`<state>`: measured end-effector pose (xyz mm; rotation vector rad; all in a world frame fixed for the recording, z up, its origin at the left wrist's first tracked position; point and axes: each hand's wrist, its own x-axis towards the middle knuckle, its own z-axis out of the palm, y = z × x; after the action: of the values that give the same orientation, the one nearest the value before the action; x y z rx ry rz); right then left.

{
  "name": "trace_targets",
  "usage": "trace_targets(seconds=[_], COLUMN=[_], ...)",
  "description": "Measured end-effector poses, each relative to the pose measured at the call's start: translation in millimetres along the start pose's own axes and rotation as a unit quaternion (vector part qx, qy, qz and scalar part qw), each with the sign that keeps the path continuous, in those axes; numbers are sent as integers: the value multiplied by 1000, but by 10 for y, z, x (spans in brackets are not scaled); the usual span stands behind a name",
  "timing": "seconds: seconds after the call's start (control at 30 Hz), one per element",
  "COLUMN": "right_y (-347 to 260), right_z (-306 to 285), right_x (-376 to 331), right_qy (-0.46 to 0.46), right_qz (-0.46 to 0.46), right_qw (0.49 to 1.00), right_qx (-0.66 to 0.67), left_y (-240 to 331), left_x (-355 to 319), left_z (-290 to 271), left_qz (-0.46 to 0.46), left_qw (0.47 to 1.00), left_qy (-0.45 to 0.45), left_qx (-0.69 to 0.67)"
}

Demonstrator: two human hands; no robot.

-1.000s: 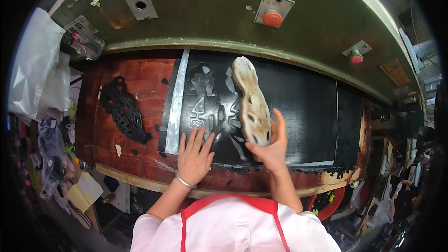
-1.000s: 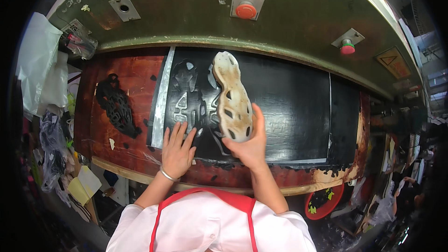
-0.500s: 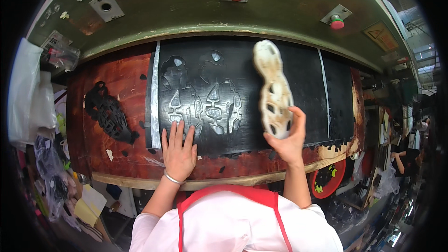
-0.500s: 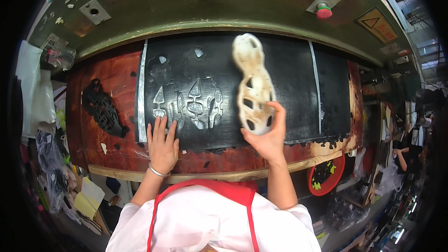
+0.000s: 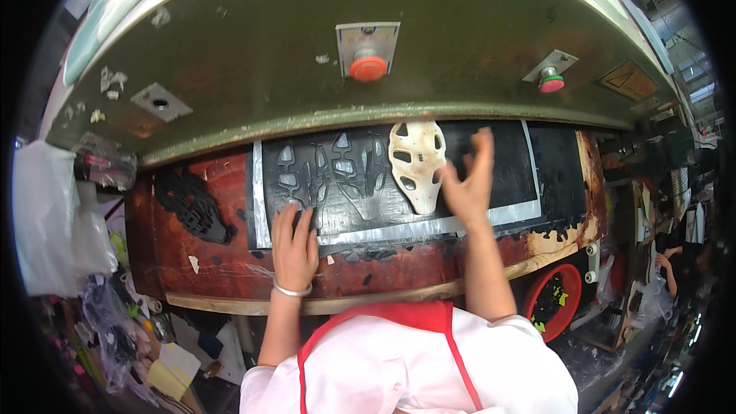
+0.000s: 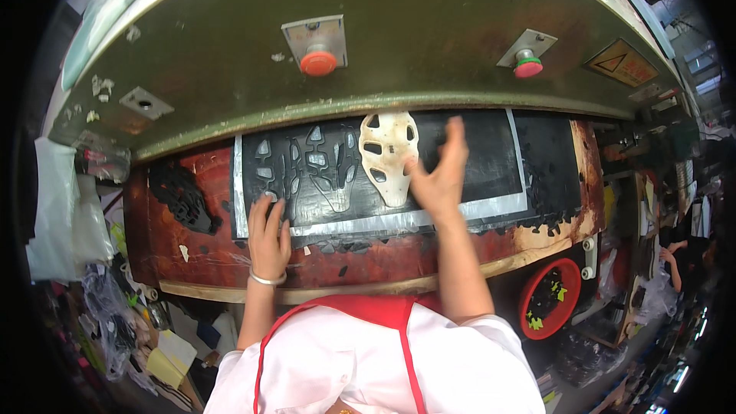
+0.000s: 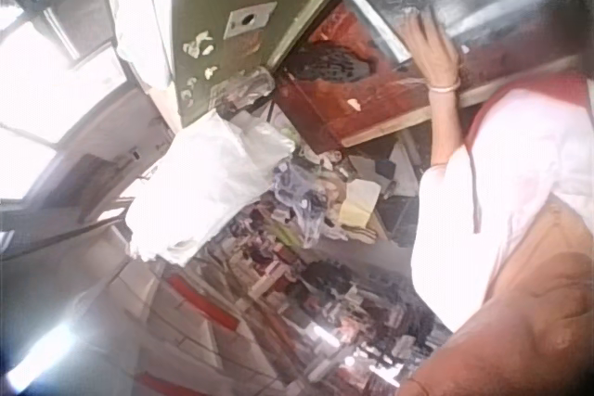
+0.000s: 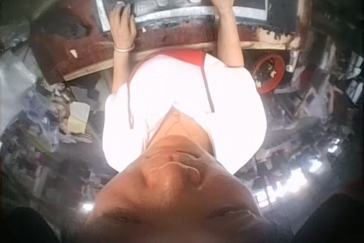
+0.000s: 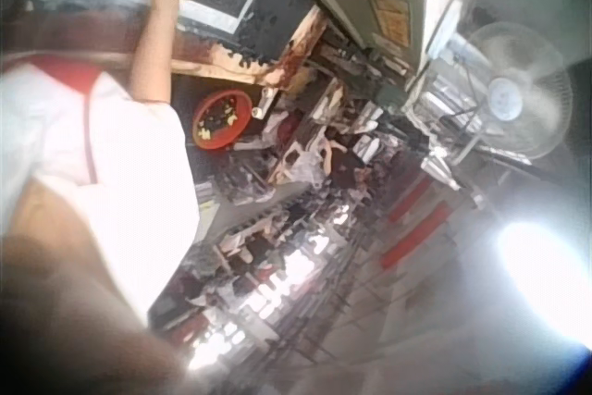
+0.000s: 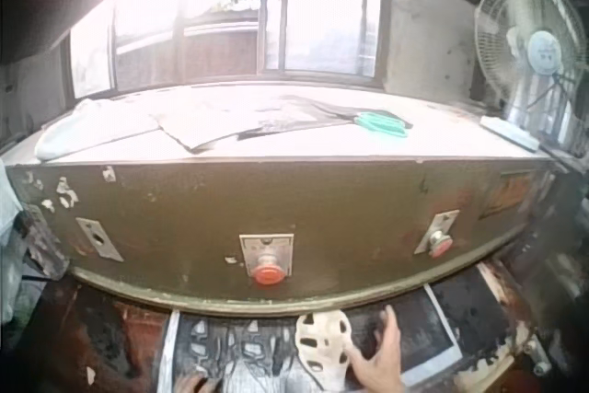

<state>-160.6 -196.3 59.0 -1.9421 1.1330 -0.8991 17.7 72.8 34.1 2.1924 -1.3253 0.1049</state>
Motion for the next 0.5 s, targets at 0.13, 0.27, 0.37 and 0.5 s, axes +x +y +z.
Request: trace_targets(seconds=[0.13, 0.27, 0.37, 0.5], right_y=[-71, -80, -12, 116], right_z=[-536, -426, -284, -314], right_x=[941, 1343, 1311, 1248], right_qy=[255, 219, 249, 223], right_qz=[-134, -128, -163, -166], right_qw=[948, 950, 944, 945], right_qx=[-137, -183, -146, -175], left_y=[138, 91, -110, -209], left_x=[-108, 7, 281, 466], left_z=[61, 327, 486, 528], left_qz=[-14, 18, 7, 22], left_qw=[999, 1000, 999, 998], left_qy=[35, 2, 29, 34], left_qx=[-25, -24, -30, -44])
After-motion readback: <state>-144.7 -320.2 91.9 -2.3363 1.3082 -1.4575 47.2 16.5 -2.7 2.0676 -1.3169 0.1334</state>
